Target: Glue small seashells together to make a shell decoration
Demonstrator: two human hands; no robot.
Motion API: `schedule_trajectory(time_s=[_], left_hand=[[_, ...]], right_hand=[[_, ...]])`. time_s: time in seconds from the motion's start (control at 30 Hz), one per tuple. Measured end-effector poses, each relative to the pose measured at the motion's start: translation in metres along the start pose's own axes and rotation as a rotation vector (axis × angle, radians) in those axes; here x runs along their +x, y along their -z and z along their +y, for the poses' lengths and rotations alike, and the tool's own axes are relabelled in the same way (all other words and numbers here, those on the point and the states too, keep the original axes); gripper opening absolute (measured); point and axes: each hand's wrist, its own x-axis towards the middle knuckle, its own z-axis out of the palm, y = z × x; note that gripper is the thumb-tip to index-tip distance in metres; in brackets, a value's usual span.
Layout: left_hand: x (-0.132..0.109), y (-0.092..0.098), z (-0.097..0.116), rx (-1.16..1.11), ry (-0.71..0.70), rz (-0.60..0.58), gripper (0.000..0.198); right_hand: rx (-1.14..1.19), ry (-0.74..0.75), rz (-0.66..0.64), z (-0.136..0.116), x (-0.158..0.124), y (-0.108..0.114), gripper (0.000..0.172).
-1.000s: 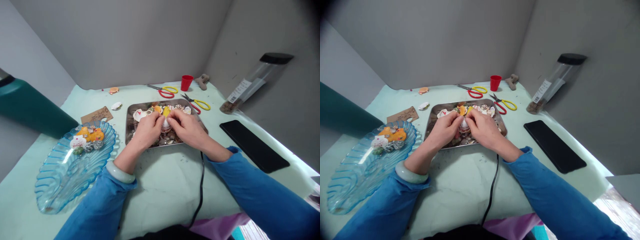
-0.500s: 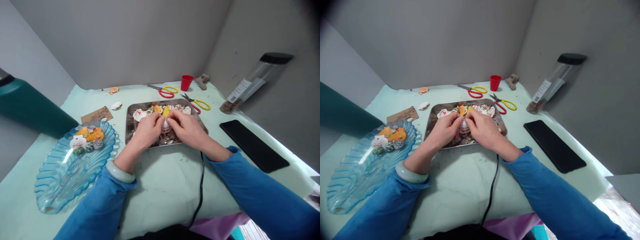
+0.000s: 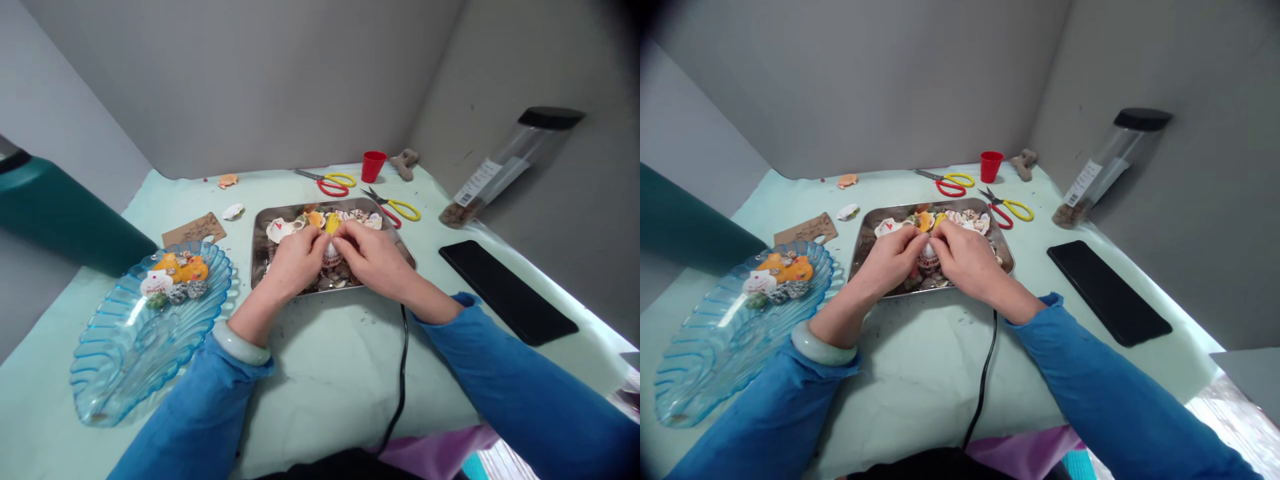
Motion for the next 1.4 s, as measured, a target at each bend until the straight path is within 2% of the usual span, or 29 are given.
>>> schedule_trajectory(time_s=[1.4], left_hand=[[0.0001, -0.0004, -0.0003, -0.02, -0.022, 0.02, 0.03]], right_hand=[[0.053, -0.004, -0.002, -0.0024, -0.0013, 0.0004, 0.015]])
